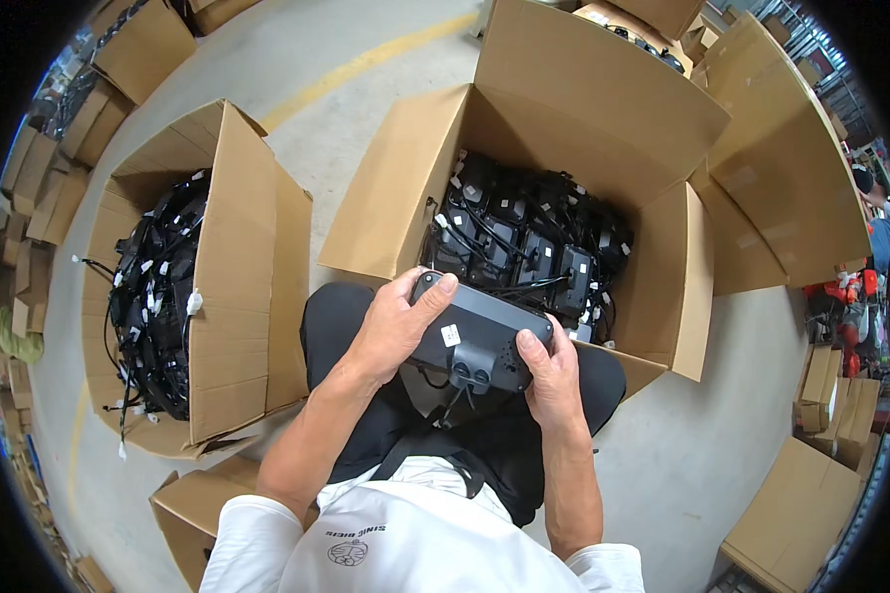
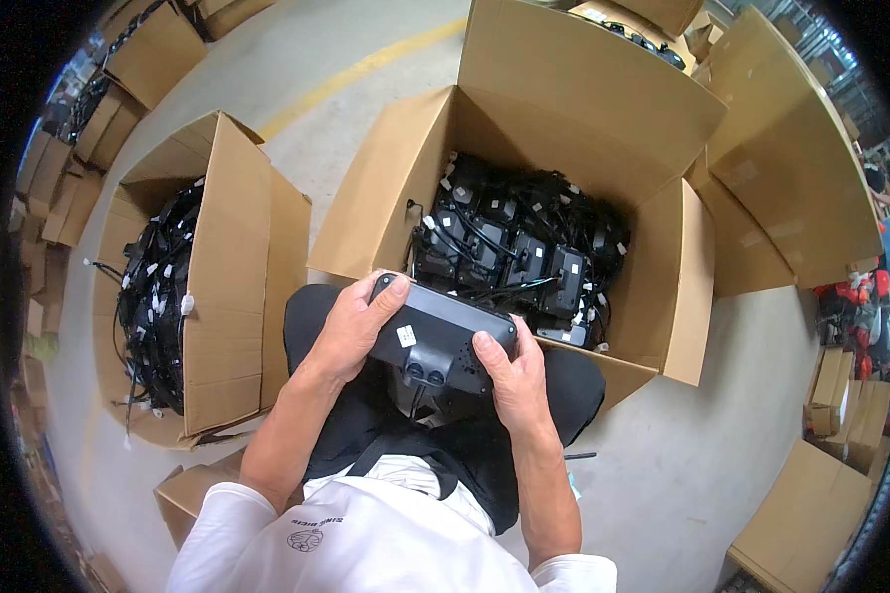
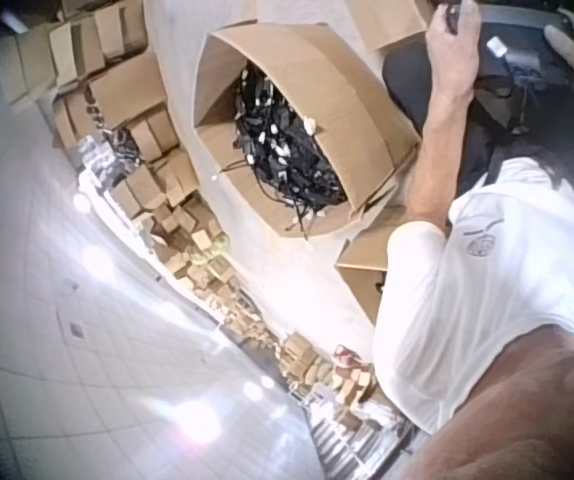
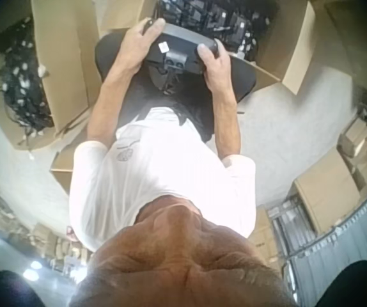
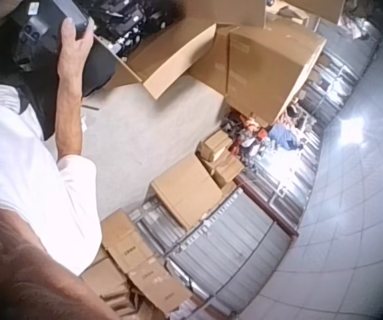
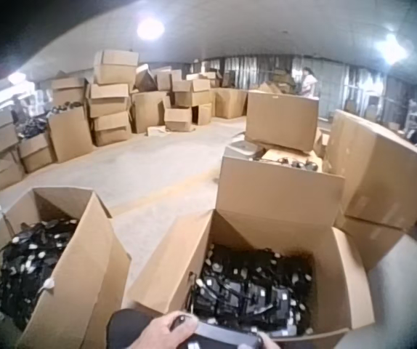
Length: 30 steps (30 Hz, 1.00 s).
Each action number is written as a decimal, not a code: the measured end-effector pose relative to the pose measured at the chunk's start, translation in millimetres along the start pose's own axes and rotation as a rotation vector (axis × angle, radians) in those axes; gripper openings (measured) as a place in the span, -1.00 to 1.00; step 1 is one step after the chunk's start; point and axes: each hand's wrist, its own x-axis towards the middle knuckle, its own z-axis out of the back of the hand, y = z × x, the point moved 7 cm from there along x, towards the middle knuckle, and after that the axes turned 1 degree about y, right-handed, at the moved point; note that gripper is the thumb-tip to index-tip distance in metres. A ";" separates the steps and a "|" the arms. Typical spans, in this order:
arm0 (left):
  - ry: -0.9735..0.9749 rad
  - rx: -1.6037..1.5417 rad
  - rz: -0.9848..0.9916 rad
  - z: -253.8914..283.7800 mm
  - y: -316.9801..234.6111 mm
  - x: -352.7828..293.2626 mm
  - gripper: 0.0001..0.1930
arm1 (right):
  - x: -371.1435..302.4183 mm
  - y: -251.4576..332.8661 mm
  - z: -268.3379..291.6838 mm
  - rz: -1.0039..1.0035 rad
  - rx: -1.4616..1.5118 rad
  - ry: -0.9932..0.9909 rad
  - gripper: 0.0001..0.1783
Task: The person sits on the floor between two large cardboard boxes filled with black electronic components. They repeatedly pick up individual units from the left box, inspect them by turning them over in their hands, and place them into the right box. The process is continuous and repetitive throughout the clip.
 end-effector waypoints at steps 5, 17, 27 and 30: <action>-0.033 -0.006 -0.030 3.9 2.1 1.9 -0.48 | 2.3 -4.4 1.2 -0.005 -0.015 0.012 -0.40; 0.055 0.115 -0.206 -11.4 -48.3 -41.6 -0.35 | -7.9 9.6 -16.7 0.027 0.208 0.164 -0.23; -0.046 0.215 -0.217 -5.8 -60.8 -52.4 -0.40 | -11.3 -3.4 -21.2 -0.102 0.172 0.235 -0.26; -0.053 0.153 -0.223 3.8 -48.5 -47.5 -0.39 | -14.7 -7.8 -21.1 -0.101 0.127 0.233 -0.20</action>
